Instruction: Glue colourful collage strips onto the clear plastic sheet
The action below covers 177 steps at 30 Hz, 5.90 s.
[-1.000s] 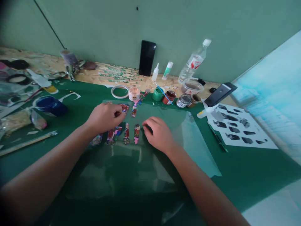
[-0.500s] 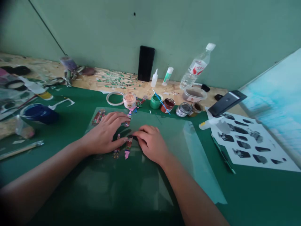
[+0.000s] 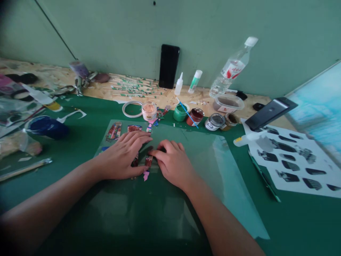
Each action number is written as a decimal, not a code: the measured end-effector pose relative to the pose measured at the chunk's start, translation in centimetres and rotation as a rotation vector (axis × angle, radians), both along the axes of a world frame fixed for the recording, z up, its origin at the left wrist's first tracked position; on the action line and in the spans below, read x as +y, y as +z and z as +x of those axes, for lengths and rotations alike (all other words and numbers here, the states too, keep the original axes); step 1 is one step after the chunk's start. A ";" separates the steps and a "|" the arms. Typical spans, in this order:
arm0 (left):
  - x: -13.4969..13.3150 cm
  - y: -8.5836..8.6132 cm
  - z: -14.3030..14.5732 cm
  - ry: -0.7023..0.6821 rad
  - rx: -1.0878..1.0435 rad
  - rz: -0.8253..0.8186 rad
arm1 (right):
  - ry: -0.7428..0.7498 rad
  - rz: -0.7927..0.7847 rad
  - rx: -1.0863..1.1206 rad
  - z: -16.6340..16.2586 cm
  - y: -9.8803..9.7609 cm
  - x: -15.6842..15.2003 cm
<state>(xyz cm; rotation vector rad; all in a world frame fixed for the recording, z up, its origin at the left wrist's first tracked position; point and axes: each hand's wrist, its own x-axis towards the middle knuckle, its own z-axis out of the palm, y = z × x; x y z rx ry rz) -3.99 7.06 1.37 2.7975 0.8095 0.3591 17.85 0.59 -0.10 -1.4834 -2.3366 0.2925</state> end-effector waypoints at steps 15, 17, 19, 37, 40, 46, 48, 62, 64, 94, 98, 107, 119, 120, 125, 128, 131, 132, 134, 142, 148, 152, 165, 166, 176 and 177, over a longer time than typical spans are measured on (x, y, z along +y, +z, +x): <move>0.0 0.0 0.0 0.004 0.013 -0.006 | 0.034 0.012 0.002 0.1 -0.1 -0.2; 0.0 0.0 -0.1 -0.001 0.019 -0.002 | 0.053 0.005 0.014 0.1 0.0 -0.2; 0.0 0.0 -0.1 -0.001 0.022 -0.003 | 0.063 0.003 -0.003 0.1 0.0 -0.2; 0.0 -0.1 0.0 0.004 0.015 -0.014 | 0.065 0.011 -0.054 0.1 0.1 -0.2; 0.1 0.3 -0.1 -0.020 -0.040 -0.040 | 0.064 0.000 0.038 0.1 0.2 -0.2; 0.5 1.3 -0.4 0.063 -0.305 -0.046 | -0.097 0.048 0.403 0.5 0.0 -0.2; 0.6 1.2 -0.4 0.131 -0.325 0.002 | -0.126 0.073 0.450 0.6 -0.2 -0.1; 1.8 0.3 -0.9 0.362 -0.263 -0.072 | 0.057 0.005 0.150 0.3 -0.2 -0.1; 1.9 0.3 -0.9 0.400 -0.249 -0.078 | 0.059 0.011 0.138 0.3 -0.2 -0.1; 1.9 0.3 -0.7 0.502 -0.281 -0.097 | 0.060 0.029 0.227 0.6 -0.4 -0.2; 1.9 0.3 -0.7 0.524 -0.286 -0.102 | 0.057 0.026 0.240 0.5 -0.3 -0.2; 1.8 0.4 -0.7 0.554 -0.291 -0.130 | 0.082 0.025 0.219 0.5 -0.1 -0.3; 1.8 0.4 -0.7 0.552 -0.249 -0.129 | 0.148 0.019 0.188 0.5 0.4 -0.6; 1.8 0.4 -0.7 0.546 -0.236 -0.126 | 0.155 0.025 0.197 0.5 0.5 -0.6; 2.0 0.1 -0.7 0.519 -0.171 -0.107 | 0.262 0.025 0.276 0.6 0.7 -0.9; 2.0 0.0 -0.7 0.511 -0.142 -0.092 | 0.321 -0.029 0.262 0.5 0.7 -1.0; 2.0 0.1 -0.7 0.503 -0.125 -0.100 | 0.323 -0.057 0.204 0.4 0.8 -1.0; 2.0 0.1 -0.7 0.499 -0.124 -0.104 | 0.320 -0.066 0.206 0.3 0.9 -1.0; 2.0 0.2 -0.7 0.494 -0.122 -0.110 | 0.321 -0.083 0.245 0.3 1.0 -1.0; 2.0 0.2 -0.7 0.494 -0.110 -0.128 | 0.327 -0.117 0.197 0.3 1.1 -1.3; 2.1 0.1 -0.8 0.486 -0.109 -0.122 | 0.346 -0.110 0.257 0.1 0.9 -1.4; 2.1 0.1 -0.8 0.481 -0.111 -0.118 | 0.356 -0.125 0.213 0.0 1.0 -1.5; 2.1 0.1 -0.9 0.485 -0.118 -0.118 | 0.390 -0.127 0.203 0.0 1.2 -1.6; 2.1 0.1 -0.9 0.484 -0.116 -0.119 | 0.382 -0.132 0.211 0.0 1.1 -1.6; 2.1 0.0 -0.9 0.481 -0.116 -0.110 | 0.338 -0.097 0.199 -0.3 0.8 -1.7; 2.1 0.0 -0.9 0.480 -0.116 -0.114 | 0.331 -0.098 0.193 -0.3 0.7 -1.7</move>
